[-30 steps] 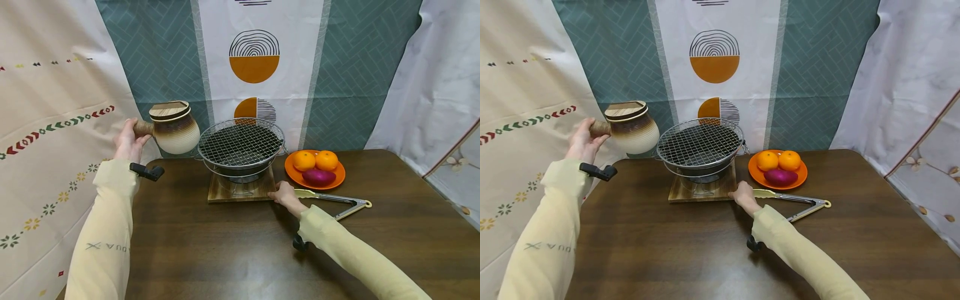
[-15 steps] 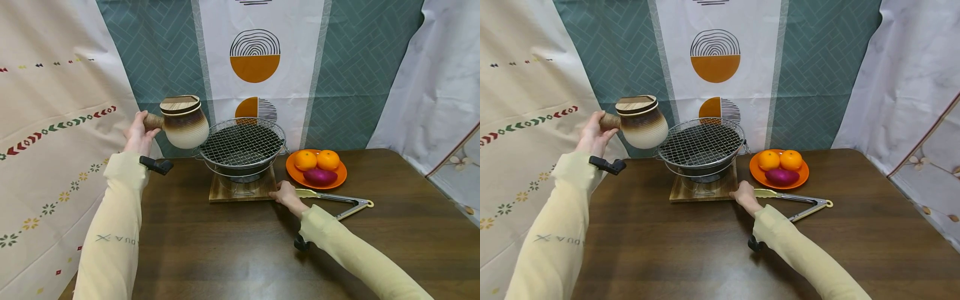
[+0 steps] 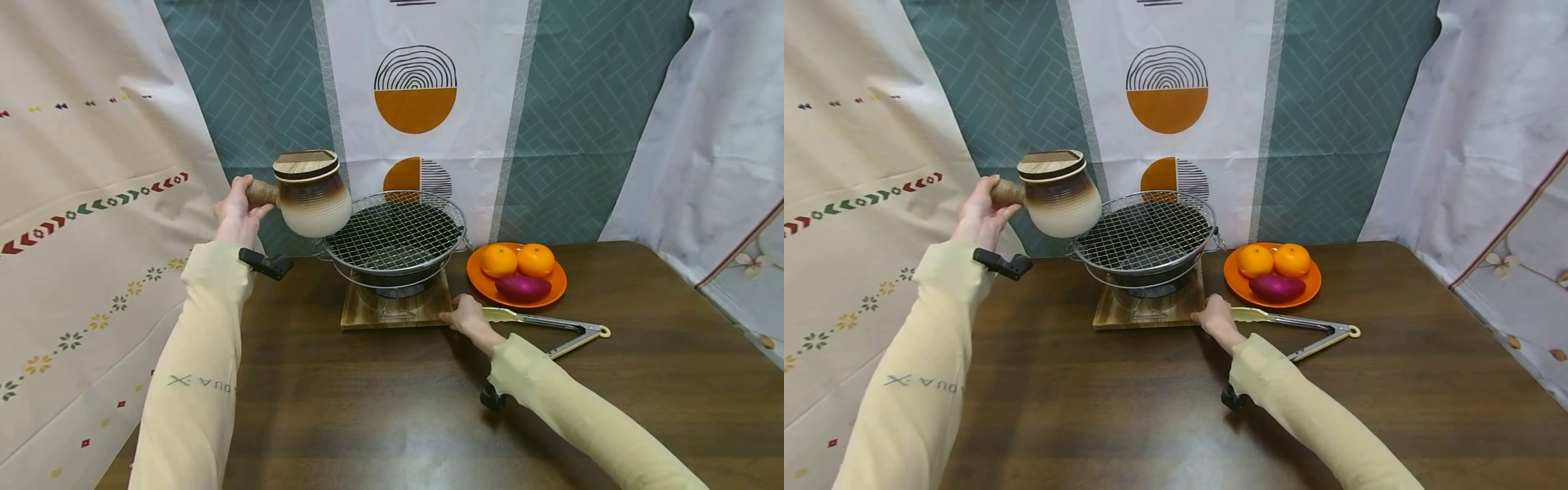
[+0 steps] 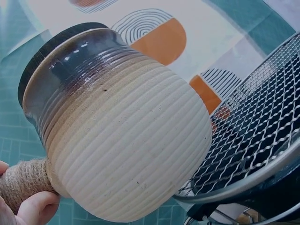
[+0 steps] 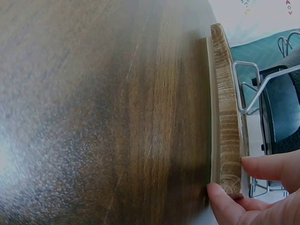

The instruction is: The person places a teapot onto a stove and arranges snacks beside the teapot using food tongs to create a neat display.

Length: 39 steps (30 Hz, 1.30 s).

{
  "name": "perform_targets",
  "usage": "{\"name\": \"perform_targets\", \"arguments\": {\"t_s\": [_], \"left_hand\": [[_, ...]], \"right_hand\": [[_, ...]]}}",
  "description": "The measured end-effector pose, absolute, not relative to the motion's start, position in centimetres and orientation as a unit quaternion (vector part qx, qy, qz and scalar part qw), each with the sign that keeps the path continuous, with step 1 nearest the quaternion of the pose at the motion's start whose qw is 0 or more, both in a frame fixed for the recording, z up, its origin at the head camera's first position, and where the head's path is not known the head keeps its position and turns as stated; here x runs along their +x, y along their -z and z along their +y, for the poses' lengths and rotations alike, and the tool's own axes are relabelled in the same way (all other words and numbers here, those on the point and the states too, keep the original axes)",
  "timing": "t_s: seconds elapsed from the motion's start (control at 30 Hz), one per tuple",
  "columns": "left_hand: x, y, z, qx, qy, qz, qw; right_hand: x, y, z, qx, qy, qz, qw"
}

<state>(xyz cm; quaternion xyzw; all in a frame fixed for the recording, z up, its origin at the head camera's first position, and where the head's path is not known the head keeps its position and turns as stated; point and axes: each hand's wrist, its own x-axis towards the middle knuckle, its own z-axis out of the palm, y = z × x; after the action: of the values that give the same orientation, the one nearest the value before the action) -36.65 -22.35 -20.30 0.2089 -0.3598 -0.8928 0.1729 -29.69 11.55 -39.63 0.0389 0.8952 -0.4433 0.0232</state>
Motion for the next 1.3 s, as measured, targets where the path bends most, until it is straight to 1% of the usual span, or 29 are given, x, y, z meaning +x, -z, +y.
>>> {"name": "perform_targets", "arguments": {"t_s": [0.43, 1.13, 1.3], "left_hand": [[-37.2, 20.5, -19.9, 0.189, 0.896, -0.365, 0.171], [-38.1, 21.2, -16.1, 0.191, 0.885, -0.391, 0.167], [-38.2, 21.2, -15.4, 0.189, 0.887, -0.389, 0.162]], "right_hand": [[-29.7, 39.6, 11.5, 0.041, 0.446, 0.894, 0.032], [-29.8, 39.6, 11.5, 0.048, 0.437, 0.898, 0.037], [-29.9, 39.6, 11.4, 0.057, 0.438, 0.896, 0.047]]}}
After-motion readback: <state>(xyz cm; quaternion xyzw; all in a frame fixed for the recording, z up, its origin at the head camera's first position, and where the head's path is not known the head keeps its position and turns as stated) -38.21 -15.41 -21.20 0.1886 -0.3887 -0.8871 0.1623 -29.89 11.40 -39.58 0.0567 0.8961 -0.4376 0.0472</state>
